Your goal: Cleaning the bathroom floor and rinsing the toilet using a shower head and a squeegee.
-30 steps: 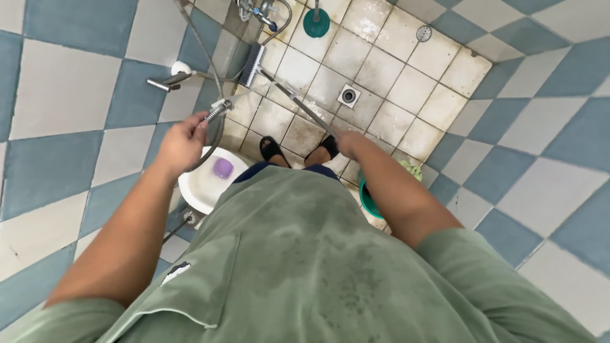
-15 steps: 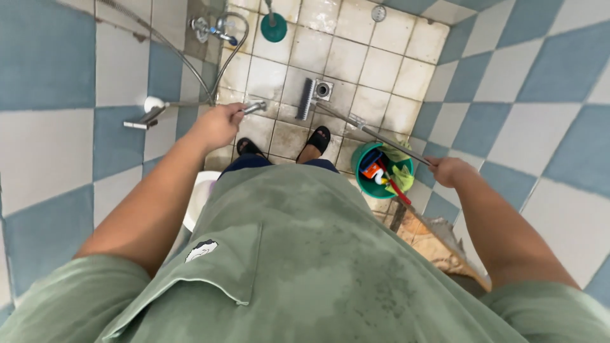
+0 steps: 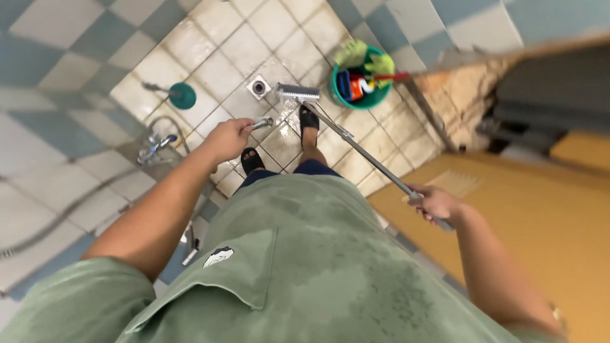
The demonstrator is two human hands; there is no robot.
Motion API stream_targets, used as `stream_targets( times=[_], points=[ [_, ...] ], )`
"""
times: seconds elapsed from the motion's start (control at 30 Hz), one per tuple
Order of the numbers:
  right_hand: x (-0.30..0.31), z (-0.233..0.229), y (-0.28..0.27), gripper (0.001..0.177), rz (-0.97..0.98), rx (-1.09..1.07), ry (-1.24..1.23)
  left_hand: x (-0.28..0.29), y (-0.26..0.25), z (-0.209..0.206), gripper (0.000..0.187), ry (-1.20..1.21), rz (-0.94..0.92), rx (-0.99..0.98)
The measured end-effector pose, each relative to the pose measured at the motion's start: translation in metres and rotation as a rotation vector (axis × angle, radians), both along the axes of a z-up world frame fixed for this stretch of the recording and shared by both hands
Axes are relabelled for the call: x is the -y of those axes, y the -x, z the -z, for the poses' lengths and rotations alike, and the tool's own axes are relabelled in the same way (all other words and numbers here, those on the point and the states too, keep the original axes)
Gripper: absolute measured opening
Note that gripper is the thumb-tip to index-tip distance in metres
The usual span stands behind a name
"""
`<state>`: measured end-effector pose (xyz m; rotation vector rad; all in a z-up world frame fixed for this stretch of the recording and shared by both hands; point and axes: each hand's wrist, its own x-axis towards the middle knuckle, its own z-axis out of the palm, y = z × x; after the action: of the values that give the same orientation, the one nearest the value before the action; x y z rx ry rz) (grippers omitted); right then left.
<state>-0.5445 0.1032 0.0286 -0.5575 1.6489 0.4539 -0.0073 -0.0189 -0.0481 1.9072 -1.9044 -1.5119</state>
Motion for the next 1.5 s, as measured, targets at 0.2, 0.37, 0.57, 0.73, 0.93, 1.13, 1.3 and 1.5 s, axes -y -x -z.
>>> stream_targets(
  times=[0.2, 0.37, 0.57, 0.73, 0.93, 1.13, 1.3, 1.5],
  points=[
    [-0.197, -0.012, -0.024, 0.067, 0.273, -0.134, 0.136, 0.022, 0.07, 0.009, 0.032, 0.107, 0.404, -0.125],
    [-0.306, -0.002, -0.091, 0.057, 0.783, -0.205, 0.192, 0.028, 0.16, -0.026, 0.034, 0.039, 0.546, -0.223],
    [-0.332, 0.059, -0.092, 0.053, 1.003, -0.332, 0.375, 0.031, 0.243, -0.046, 0.037, -0.005, 0.593, -0.234],
    [-0.281, 0.114, -0.01, 0.052, 1.102, -0.385, 0.487, 0.03, 0.289, -0.061, 0.037, -0.001, 0.677, -0.212],
    [-0.264, 0.23, 0.084, 0.028, 1.317, -0.087, 0.452, 0.019, 0.323, -0.069, 0.037, -0.066, 0.661, -0.26],
    [-0.228, 0.241, 0.093, 0.042, 1.32, -0.235, 0.352, 0.019, 0.332, -0.066, 0.038, -0.073, 0.63, -0.327],
    [-0.202, 0.225, 0.042, 0.037, 1.032, -0.393, 0.364, 0.028, 0.326, -0.054, 0.04, -0.127, 0.634, -0.225],
    [-0.206, 0.172, -0.086, 0.044, 1.123, -0.195, 0.274, 0.042, 0.307, -0.039, 0.037, -0.093, 0.684, -0.201]
  ],
)
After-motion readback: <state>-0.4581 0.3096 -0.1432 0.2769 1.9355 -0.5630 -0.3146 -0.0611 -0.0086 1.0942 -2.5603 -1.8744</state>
